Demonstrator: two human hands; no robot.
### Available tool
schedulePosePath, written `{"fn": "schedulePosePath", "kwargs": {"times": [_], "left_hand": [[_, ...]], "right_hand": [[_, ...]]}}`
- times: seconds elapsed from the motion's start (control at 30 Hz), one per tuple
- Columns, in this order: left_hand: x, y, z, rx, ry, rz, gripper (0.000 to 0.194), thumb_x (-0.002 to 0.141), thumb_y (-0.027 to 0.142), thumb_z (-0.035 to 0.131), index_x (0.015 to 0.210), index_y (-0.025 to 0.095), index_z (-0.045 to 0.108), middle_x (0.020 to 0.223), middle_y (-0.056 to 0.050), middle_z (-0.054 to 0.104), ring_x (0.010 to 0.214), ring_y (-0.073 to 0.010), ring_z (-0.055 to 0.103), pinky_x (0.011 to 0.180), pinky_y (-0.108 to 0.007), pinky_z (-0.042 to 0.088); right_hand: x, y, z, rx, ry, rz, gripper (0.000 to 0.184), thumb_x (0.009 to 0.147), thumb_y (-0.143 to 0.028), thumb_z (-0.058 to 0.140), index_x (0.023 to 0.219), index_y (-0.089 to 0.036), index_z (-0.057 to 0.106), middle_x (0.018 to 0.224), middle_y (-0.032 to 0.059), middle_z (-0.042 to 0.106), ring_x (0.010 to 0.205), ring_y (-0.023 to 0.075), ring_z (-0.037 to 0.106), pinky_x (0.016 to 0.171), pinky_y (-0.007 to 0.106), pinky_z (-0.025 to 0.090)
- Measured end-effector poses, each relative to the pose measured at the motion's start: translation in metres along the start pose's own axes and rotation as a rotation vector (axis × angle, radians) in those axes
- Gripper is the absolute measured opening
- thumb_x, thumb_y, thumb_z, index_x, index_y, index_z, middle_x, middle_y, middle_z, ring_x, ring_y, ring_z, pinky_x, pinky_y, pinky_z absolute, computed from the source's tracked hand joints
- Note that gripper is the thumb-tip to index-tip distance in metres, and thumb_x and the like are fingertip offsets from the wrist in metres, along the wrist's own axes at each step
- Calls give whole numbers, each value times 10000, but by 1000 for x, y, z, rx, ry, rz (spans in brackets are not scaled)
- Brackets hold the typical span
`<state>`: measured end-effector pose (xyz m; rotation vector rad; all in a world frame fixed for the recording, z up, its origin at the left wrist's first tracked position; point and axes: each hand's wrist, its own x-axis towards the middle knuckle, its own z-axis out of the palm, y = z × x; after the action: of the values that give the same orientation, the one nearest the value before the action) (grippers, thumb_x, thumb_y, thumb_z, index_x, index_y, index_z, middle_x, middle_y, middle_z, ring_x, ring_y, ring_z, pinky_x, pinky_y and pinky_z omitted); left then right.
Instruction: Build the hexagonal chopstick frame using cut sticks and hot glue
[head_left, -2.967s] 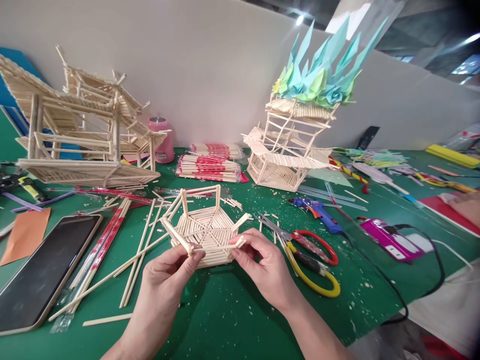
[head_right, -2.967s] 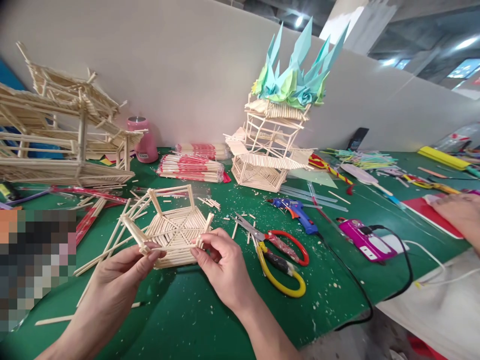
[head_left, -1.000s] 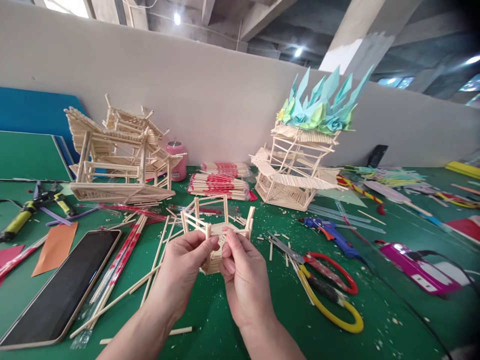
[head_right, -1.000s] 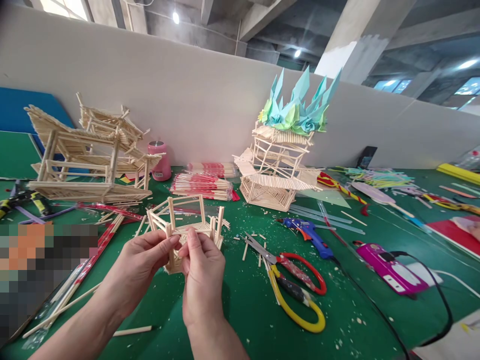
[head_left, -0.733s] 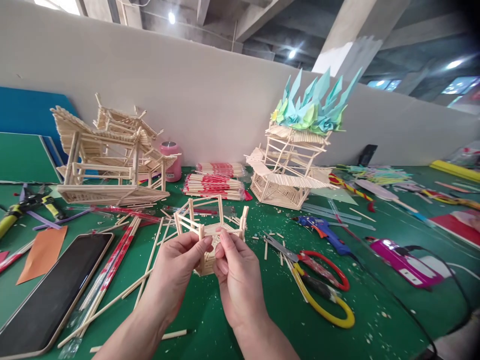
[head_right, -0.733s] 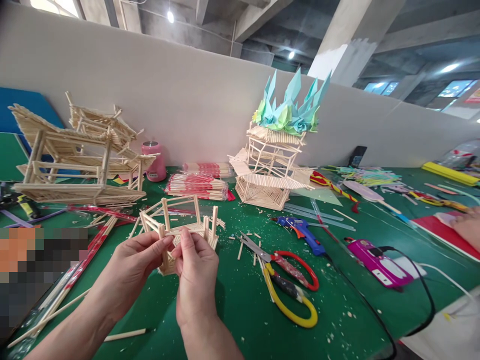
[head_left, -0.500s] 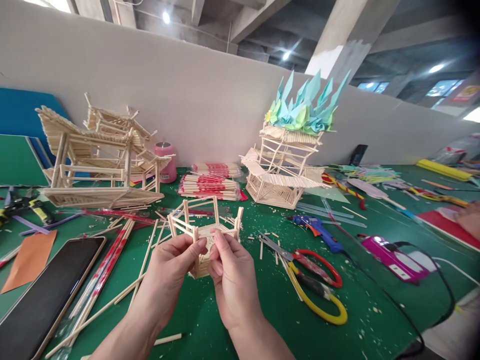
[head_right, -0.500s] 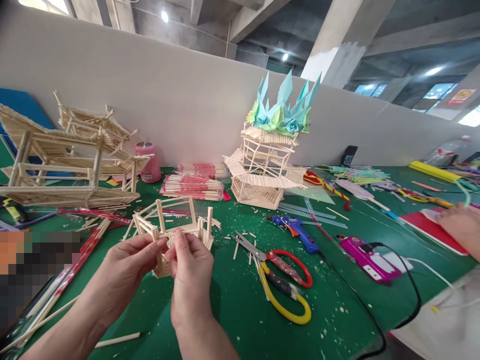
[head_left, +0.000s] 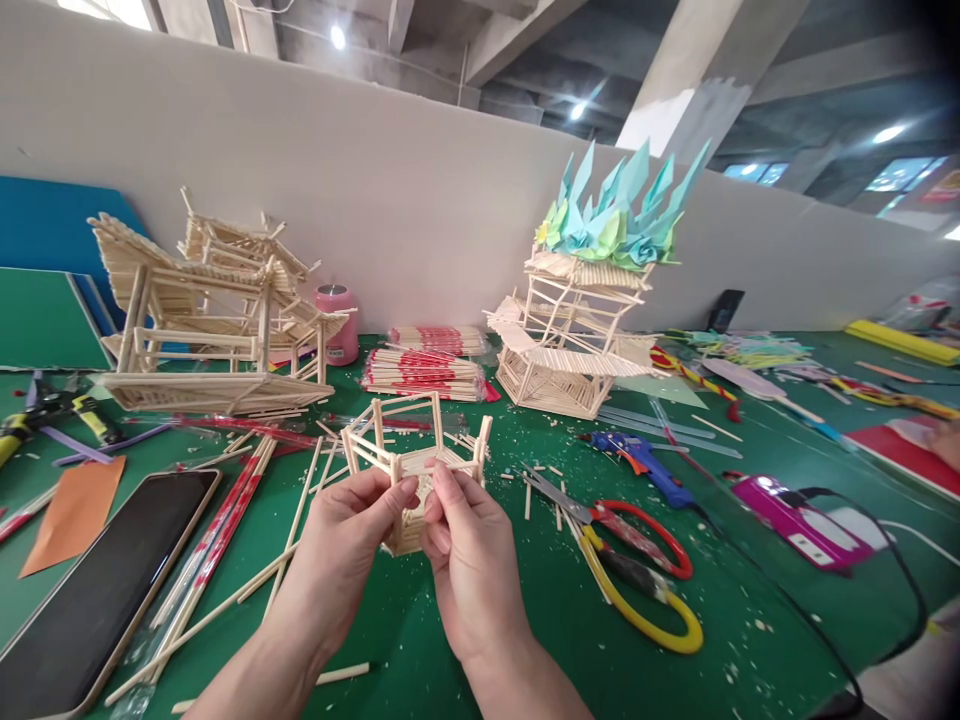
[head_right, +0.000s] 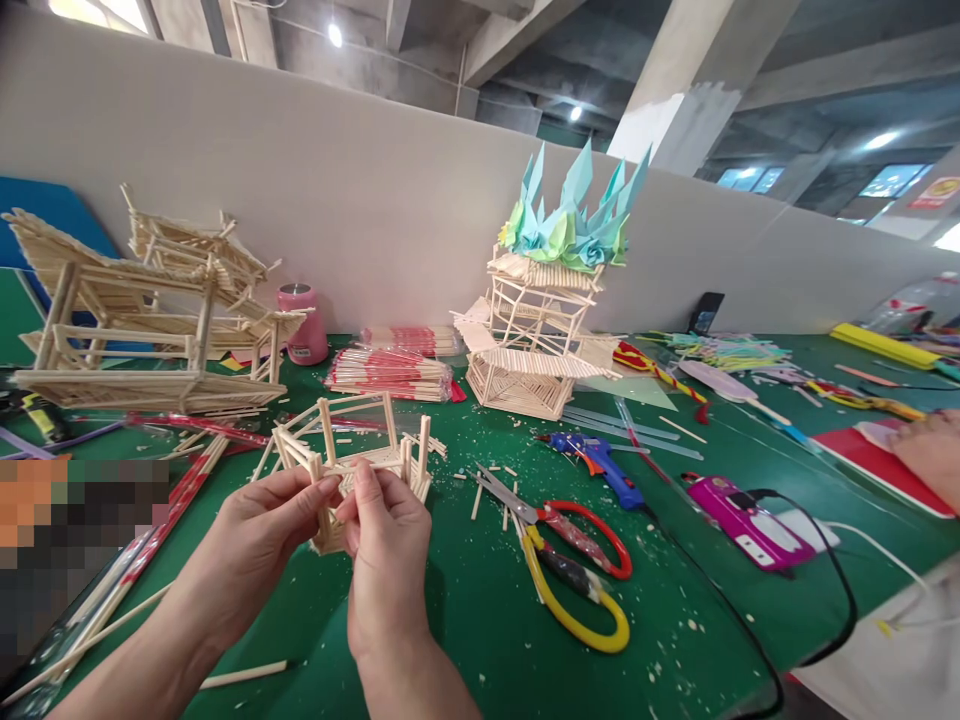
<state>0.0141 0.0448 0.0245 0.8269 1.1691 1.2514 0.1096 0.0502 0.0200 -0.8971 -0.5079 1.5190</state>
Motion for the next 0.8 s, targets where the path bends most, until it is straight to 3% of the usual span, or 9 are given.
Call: {"fn": "schedulePosePath", "kwargs": {"times": [0.27, 0.43, 0.5, 0.57, 0.63, 0.7, 0.8], "left_hand": [[-5, -6, -1, 22, 20, 7, 261, 619, 388, 729, 621, 136, 658, 567, 10, 579, 538, -82, 425, 519, -199, 340], [-12, -21, -3, 94, 43, -34, 244, 603, 371, 744, 684, 149, 685, 704, -26, 673, 667, -130, 550, 621, -219, 427], [-17, -28, -7, 123, 48, -58, 279, 596, 368, 746, 765, 151, 697, 753, -34, 686, 651, -128, 555, 599, -222, 438], [-25, -36, -13, 195, 78, -37, 365, 594, 378, 738, 873, 148, 684, 674, -20, 661, 586, -129, 544, 543, -228, 441], [-38, -42, -21, 373, 139, 87, 441, 606, 398, 716, 964, 149, 656, 539, 16, 588, 489, -136, 517, 470, -240, 437], [-55, -48, -26, 608, 162, 297, 343, 653, 355, 697, 950, 187, 672, 754, -39, 664, 535, -138, 566, 532, -255, 489], [-77, -53, -22, 718, 36, 561, 260, 715, 302, 660, 969, 257, 693, 977, -60, 692, 862, -206, 649, 759, -254, 512]], "right_hand": [[-6, 2, -7, -46, -23, -23, 377, 668, -353, 724, 478, -156, 465, 447, -85, 373, 404, 27, 233, 398, 188, 186], [-25, 6, -28, -137, -3, -24, 383, 716, -394, 690, 505, -160, 472, 446, -86, 354, 415, 37, 238, 408, 198, 180], [-34, 8, -38, -176, 3, -21, 392, 724, -406, 682, 508, -160, 467, 444, -86, 356, 411, 34, 232, 410, 199, 176], [-42, 7, -48, -230, 11, -18, 371, 735, -421, 667, 538, -158, 495, 441, -87, 359, 406, 33, 229, 409, 197, 176], [-49, 5, -59, -338, 8, -33, 332, 751, -450, 637, 617, -154, 568, 443, -79, 376, 410, 42, 263, 410, 191, 202], [-56, 2, -69, -515, -52, -77, 315, 773, -455, 597, 706, -148, 623, 465, -57, 426, 432, 61, 342, 429, 189, 266], [-65, 0, -79, -876, -310, -237, 261, 804, -348, 543, 636, -156, 599, 496, -26, 488, 461, 85, 429, 439, 190, 306]]}}
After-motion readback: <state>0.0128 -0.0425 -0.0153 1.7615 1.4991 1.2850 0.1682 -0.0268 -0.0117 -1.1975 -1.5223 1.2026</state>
